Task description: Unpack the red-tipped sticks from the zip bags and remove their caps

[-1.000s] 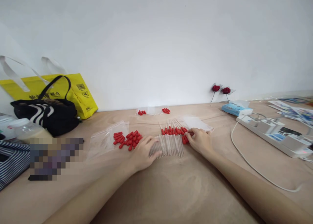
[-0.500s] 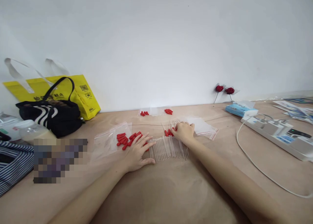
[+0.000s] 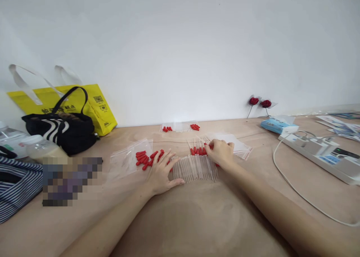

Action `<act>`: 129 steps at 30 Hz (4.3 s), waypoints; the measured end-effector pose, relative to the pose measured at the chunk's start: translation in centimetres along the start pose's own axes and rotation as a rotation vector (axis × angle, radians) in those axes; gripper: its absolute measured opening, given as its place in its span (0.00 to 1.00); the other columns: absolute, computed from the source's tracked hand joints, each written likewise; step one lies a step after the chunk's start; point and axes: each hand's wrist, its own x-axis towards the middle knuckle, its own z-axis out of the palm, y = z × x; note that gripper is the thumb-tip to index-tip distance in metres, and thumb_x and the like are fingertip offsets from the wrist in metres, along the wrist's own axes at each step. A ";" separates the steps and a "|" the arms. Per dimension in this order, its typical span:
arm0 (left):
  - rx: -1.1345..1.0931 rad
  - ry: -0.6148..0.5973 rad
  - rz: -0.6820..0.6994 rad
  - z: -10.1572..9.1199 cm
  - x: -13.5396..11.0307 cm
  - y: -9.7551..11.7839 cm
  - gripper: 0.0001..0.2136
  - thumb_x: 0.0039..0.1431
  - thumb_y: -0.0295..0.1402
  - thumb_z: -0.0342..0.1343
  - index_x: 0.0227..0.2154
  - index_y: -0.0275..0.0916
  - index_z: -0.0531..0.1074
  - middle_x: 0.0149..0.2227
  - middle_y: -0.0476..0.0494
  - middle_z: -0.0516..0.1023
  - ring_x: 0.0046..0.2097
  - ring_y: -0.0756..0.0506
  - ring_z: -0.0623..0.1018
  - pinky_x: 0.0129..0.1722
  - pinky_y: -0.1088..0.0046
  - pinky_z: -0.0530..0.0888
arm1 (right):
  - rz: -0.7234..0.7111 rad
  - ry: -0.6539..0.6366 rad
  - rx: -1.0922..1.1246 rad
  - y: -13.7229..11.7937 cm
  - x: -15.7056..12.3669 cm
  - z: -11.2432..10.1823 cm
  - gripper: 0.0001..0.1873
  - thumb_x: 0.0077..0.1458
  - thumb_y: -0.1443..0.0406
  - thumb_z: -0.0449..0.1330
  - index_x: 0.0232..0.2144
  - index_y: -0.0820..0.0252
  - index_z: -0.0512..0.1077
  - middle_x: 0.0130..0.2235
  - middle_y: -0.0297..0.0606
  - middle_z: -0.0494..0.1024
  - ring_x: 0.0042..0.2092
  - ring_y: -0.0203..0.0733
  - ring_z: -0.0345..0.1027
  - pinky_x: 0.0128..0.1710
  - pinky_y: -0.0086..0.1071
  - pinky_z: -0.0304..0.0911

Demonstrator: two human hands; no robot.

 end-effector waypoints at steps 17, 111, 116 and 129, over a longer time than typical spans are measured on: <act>-0.004 0.427 0.197 0.6 0.0 6.4 0.06 0.56 0.29 0.51 0.35 0.42 0.72 0.28 0.53 0.77 0.35 0.48 0.72 0.52 0.56 0.54 | -0.861 0.297 0.293 2.9 -8.1 -0.1 0.05 0.54 0.66 0.52 0.28 0.59 0.68 0.26 0.32 0.73 0.32 0.36 0.59 0.42 0.37 0.45; -0.290 0.322 0.309 -0.9 -0.6 4.7 0.05 0.52 0.24 0.51 0.24 0.38 0.68 0.22 0.49 0.70 0.28 0.50 0.67 0.29 0.75 0.68 | -0.119 0.040 -0.231 0.3 0.6 1.2 0.17 0.52 0.61 0.49 0.24 0.62 0.75 0.31 0.48 0.76 0.37 0.48 0.64 0.36 0.40 0.44; -0.304 0.319 0.305 -0.8 -0.7 4.7 0.04 0.51 0.23 0.52 0.25 0.37 0.68 0.22 0.48 0.70 0.29 0.50 0.66 0.29 0.74 0.67 | -0.112 0.069 -0.224 0.3 0.7 1.6 0.17 0.52 0.64 0.48 0.22 0.64 0.74 0.30 0.48 0.76 0.36 0.47 0.64 0.35 0.40 0.43; 0.010 0.519 0.136 -0.6 0.1 5.5 0.08 0.53 0.29 0.53 0.37 0.39 0.72 0.35 0.43 0.75 0.40 0.44 0.70 0.43 0.62 0.64 | -0.616 0.368 0.176 3.5 -4.6 -1.1 0.08 0.56 0.64 0.52 0.27 0.57 0.70 0.28 0.31 0.76 0.36 0.36 0.65 0.47 0.39 0.41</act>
